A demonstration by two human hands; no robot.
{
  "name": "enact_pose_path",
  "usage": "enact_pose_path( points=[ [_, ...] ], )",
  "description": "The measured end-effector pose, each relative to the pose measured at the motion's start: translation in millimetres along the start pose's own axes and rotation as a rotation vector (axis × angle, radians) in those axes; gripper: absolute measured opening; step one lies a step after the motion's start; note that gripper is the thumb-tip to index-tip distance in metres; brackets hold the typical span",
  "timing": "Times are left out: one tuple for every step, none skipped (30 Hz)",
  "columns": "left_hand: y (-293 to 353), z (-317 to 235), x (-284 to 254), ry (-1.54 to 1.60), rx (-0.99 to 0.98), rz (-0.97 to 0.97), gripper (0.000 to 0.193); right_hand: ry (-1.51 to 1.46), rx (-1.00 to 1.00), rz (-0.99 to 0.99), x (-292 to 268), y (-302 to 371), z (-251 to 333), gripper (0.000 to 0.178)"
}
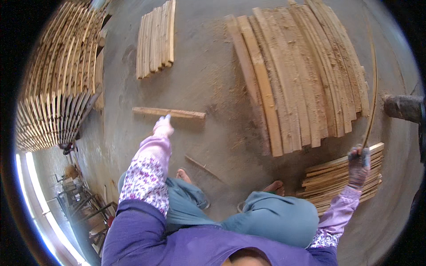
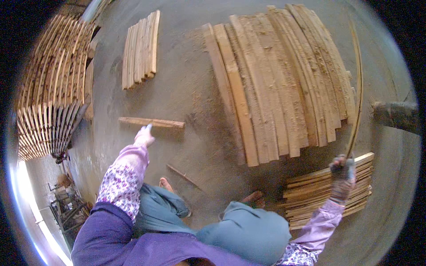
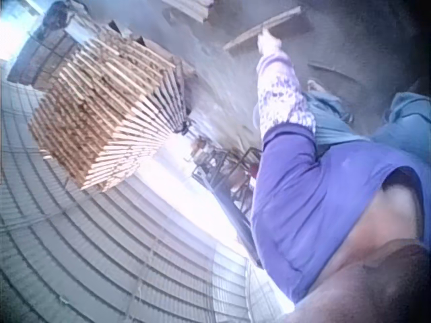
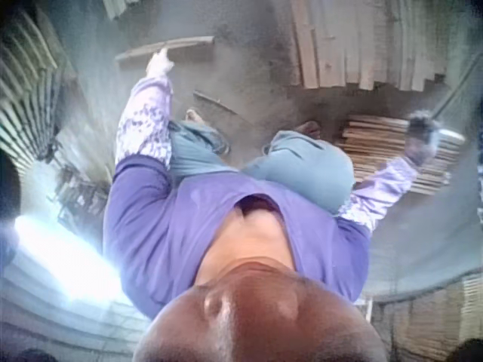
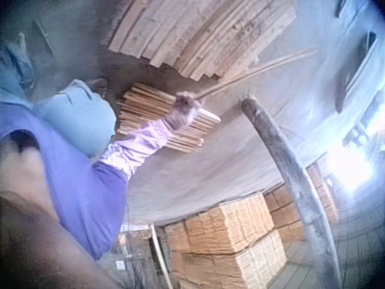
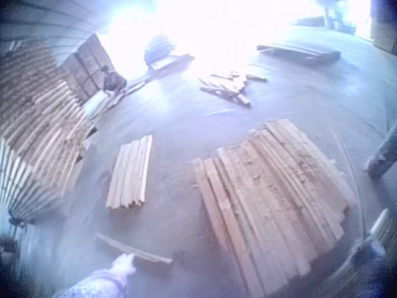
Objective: The person lifts a stack of wooden planks and places them on the floor, then sits and assembles small wooden frames by arranging planks in a grid pattern. The person continues to build multiple frames and stacks them nearby.
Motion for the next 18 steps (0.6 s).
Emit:
enact_pose_path(
  points=[
    [-4,-2,7,-0.031,0.062,-0.056,0.074,0.124,0.018,0.099,56,15,-19,0.040],
    [-10,-15,7,-0.059,0.140,-0.130,0.073,0.246,0.013,0.195,106,27,-32,0.046],
    [-14,-27,6,-0.097,0.227,-0.190,0.070,0.330,0.032,0.224,132,37,-42,0.053],
    [-20,-41,2,-0.136,0.318,-0.257,0.067,0.413,0.046,0.247,150,44,-51,0.061],
    [-28,-43,7,-0.131,0.349,-0.259,0.060,0.380,0.117,0.209,170,47,-62,0.069],
    [-35,-42,10,-0.127,0.380,-0.262,0.053,0.445,0.131,0.212,196,52,-70,0.073],
    [-40,-48,8,-0.124,0.401,-0.235,0.037,0.484,0.168,0.173,213,55,-79,0.073],
    [-43,-49,7,-0.134,0.422,-0.245,0.033,0.524,0.205,0.128,228,58,-88,0.073],
    [-45,-48,10,-0.151,0.443,-0.248,0.030,0.560,0.288,0.141,237,58,-103,0.073],
    [-45,-48,13,-0.155,0.469,-0.251,0.026,0.606,0.367,0.150,253,60,-115,0.074],
    [-40,-47,17,-0.184,0.510,-0.215,0.023,0.601,0.438,0.216,271,65,-128,0.073],
    [-29,-47,20,-0.186,0.558,-0.202,0.023,0.588,0.509,0.282,286,68,-139,0.072],
    [-21,-45,29,-0.193,0.564,-0.185,0.023,0.589,0.533,0.362,290,66,-153,0.071],
    [-14,-44,36,-0.204,0.565,-0.168,0.024,0.584,0.560,0.445,290,62,-169,0.070],
    [-9,-39,44,-0.239,0.583,-0.133,0.026,0.552,0.601,0.479,292,60,-183,0.070],
    [-4,-36,50,-0.276,0.600,-0.099,0.028,0.516,0.641,0.514,294,58,-198,0.070],
    [4,-36,47,-0.317,0.622,-0.072,0.032,0.448,0.663,0.507,291,59,-214,0.068],
    [10,-38,43,-0.310,0.641,-0.048,0.037,0.445,0.687,0.542,282,56,-229,0.066]
  ],
)
Point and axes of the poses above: each hand's wrist, its own y-axis away from the middle knuckle, its own x-axis out of the palm, z = x × y, the point moved 3 cm from there along -y, towards the middle knuckle
